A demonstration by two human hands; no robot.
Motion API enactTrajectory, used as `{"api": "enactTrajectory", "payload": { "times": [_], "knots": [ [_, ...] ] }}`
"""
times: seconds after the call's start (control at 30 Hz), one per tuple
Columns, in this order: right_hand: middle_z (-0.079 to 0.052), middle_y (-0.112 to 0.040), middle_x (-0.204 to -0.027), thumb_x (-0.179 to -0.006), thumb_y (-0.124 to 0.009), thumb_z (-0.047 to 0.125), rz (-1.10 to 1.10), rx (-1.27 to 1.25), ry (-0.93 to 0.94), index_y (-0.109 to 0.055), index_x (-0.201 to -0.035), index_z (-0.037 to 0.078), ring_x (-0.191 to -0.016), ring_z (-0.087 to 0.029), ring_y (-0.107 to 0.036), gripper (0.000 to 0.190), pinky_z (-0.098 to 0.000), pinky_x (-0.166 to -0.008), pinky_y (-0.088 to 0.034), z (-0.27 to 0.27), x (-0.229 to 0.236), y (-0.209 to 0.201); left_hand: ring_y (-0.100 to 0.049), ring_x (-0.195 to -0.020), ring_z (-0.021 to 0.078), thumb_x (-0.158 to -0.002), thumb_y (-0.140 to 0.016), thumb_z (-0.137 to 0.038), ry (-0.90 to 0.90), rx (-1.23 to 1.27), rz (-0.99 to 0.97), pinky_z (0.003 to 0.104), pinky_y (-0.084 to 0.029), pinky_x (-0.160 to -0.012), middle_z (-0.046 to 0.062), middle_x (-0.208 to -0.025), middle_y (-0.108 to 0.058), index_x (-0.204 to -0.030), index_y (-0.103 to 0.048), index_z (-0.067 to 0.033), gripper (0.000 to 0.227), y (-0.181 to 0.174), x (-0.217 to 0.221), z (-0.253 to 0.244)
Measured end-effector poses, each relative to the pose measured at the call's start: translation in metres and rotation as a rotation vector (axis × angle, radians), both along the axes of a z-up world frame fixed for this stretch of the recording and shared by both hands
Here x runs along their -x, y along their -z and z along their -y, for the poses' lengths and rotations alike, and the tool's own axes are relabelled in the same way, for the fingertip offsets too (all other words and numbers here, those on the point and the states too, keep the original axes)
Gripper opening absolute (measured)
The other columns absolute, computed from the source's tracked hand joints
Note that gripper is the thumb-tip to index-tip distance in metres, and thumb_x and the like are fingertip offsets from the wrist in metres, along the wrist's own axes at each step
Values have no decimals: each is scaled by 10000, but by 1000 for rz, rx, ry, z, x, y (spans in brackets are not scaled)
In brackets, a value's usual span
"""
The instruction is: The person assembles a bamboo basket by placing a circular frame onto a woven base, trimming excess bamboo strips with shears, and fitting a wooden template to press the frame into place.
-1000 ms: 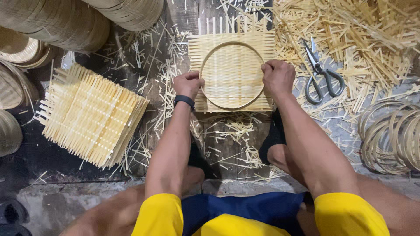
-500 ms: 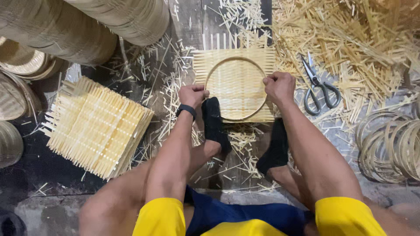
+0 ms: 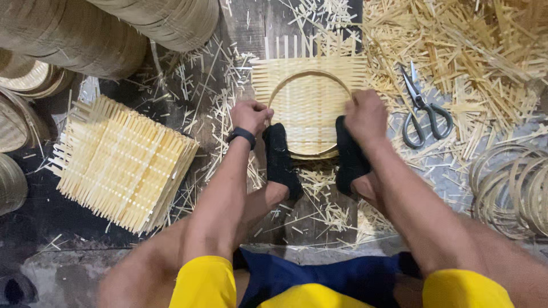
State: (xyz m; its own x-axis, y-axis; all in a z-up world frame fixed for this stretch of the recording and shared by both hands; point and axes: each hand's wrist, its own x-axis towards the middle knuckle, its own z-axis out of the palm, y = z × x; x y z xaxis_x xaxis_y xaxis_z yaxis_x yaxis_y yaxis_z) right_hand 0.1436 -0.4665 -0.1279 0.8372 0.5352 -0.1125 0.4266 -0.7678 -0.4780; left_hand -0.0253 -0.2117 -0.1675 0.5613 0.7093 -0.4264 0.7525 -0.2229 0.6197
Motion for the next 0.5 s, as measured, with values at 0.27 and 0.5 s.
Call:
{"api": "enactTrajectory", "payload": {
  "times": [0.27, 0.5],
  "knots": [
    [-287, -396, -1506, -874, -578, 642, 366, 410, -880, -460, -1436, -16, -1475, -493, -239, 873, -701, -1165, -114, -47, 85, -15, -499, -1232, 394, -949, -739, -387, 534, -543, 513, 500, -419, -1029, 115, -1344, -621, -1193, -775, -217, 299, -1, -99, 15],
    [-261, -414, -1520, -831, -661, 608, 477, 258, -867, -471, -1495, -9, -1462, -487, -291, 926, -724, -1170, -175, -37, 85, 17, -626, -1065, 241, -951, -669, -434, 312, -275, 380, 377, -533, -895, -15, -1150, -693, -1082, -813, -284, 246, 7, -111, 18]
  ]
}}
